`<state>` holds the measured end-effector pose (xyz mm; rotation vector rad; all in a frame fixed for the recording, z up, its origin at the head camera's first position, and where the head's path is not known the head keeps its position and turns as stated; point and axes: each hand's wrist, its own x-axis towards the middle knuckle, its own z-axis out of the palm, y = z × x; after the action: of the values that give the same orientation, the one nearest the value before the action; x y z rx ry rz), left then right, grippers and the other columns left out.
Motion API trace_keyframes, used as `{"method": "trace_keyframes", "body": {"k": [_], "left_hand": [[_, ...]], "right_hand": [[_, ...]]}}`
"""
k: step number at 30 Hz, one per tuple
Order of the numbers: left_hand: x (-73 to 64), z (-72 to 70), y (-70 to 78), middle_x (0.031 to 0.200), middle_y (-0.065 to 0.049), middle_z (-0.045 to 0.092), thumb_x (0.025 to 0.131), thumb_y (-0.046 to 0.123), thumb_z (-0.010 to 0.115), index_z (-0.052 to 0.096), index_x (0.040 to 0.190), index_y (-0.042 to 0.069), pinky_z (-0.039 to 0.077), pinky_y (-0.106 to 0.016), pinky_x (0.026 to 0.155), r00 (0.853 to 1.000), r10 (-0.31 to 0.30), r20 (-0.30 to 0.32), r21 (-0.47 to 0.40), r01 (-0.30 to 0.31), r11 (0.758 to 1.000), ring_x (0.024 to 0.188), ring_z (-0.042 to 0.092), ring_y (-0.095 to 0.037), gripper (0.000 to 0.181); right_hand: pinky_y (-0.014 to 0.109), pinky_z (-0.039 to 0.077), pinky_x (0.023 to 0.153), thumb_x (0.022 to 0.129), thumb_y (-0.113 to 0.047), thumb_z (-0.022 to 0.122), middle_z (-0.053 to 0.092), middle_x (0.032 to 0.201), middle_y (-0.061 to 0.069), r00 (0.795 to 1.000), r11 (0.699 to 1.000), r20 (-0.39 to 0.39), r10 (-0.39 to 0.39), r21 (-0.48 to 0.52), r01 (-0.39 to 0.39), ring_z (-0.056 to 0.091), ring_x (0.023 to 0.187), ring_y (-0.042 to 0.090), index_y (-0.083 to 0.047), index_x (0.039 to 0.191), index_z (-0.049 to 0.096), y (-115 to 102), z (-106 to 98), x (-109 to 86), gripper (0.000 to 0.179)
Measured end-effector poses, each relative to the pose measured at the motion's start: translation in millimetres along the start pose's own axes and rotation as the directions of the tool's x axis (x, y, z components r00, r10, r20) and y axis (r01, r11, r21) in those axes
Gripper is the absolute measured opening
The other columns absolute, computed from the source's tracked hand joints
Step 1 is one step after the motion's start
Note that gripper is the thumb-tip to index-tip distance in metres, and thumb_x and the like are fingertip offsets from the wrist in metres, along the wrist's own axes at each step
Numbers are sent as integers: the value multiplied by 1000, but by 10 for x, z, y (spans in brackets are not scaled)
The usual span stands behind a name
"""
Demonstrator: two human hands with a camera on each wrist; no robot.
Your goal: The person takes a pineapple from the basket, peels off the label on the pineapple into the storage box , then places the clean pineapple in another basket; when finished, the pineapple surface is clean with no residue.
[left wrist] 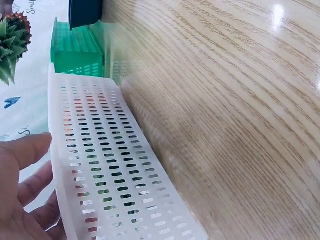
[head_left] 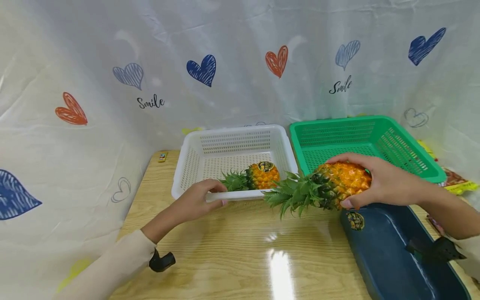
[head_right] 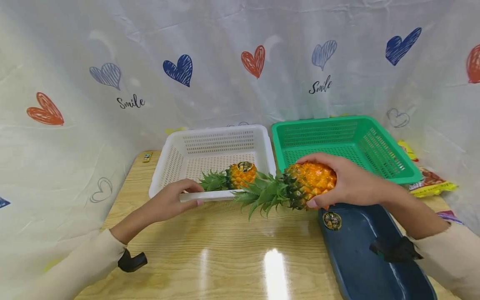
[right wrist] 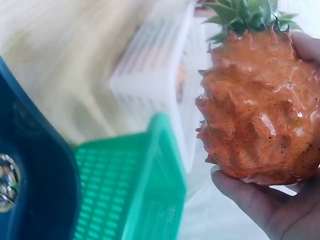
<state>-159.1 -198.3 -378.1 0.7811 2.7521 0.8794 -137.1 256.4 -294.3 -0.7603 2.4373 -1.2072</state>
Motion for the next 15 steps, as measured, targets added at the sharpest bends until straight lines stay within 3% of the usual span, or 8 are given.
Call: {"method": "trace_keyframes", "body": {"k": [5,9,15], "left_hand": [[28,24,-24,111,6,67,96,28,71,68,117,21,53,-42,90,1000,-18,18,7,18,1000,105,64,-16,22],[28,21,-10,110,6,68,96,27,70,69,117,19,54,-42,90,999,-29,25,2,29,1000,104,65,-15,22],[42,12,4,108,6,69,96,26,70,69,116,19,54,-40,87,999,-27,35,0,27,1000,100,65,-13,21]], "right_hand": [[36,57,58,84,-10,80,54,114,17,999,999,-29,14,-49,-15,64,73,24,-24,149,41,59,-154,64,77],[35,56,57,82,-11,82,56,113,9,997,993,-73,2,-119,-11,63,75,23,-27,147,45,131,-263,116,76],[36,56,57,84,-8,80,56,111,12,997,991,-74,17,-134,-27,65,71,25,-24,147,44,253,-474,147,74]]}}
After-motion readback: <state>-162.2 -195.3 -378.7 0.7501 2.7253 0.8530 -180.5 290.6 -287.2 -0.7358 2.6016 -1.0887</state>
